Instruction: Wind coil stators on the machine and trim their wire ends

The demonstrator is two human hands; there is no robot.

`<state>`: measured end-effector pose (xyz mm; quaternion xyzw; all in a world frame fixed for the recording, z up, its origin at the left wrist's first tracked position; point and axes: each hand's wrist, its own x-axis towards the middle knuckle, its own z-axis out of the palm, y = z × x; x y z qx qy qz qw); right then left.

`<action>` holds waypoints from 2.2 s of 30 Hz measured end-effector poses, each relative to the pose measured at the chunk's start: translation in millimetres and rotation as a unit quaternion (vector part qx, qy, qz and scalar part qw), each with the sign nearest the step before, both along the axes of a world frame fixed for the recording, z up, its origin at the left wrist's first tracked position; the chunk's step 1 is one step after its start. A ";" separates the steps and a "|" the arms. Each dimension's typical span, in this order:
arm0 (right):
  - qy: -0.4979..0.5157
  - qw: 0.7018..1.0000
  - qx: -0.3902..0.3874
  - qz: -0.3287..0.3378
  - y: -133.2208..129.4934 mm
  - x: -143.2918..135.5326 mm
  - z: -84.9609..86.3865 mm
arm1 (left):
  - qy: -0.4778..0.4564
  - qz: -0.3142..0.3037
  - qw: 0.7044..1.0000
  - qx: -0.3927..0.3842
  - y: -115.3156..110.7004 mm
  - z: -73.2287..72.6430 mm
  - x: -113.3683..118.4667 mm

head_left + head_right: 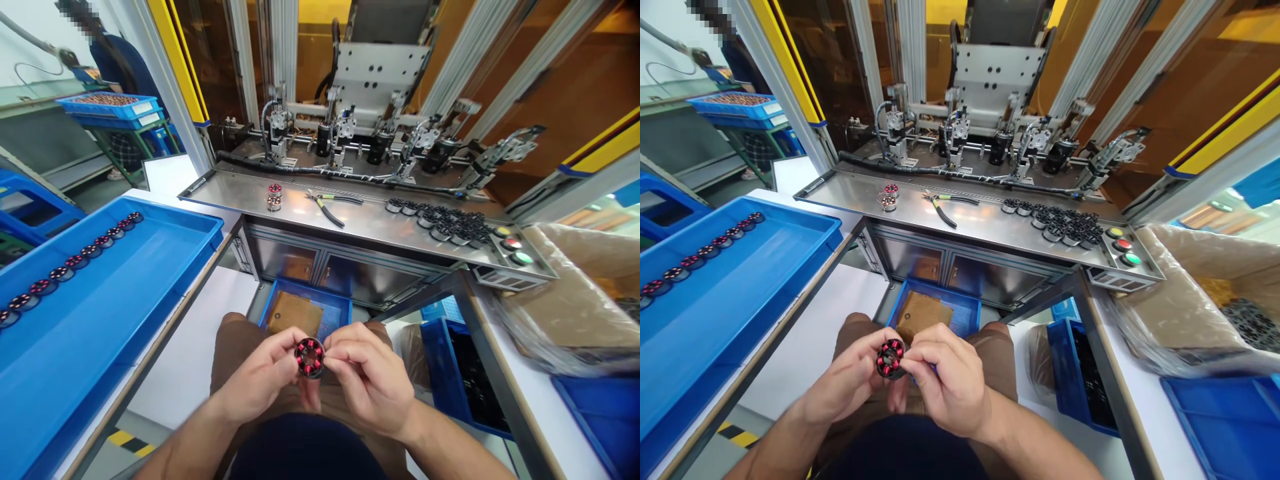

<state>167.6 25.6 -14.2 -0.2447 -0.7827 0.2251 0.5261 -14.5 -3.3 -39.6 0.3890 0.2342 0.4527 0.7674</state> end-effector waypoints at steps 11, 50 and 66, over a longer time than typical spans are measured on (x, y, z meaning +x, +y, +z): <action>0.017 0.996 -0.078 -0.039 -1.7 -5.6 2.0 | -0.065 0.120 0.988 0.074 -4.0 6.6 0.0; -0.049 0.998 -0.013 0.036 7.3 11.6 32.9 | -0.119 0.029 0.992 -0.023 11.6 8.1 9.3; -0.043 0.997 -0.063 0.029 15.3 10.7 37.9 | -0.109 0.128 0.986 0.010 15.2 8.1 7.4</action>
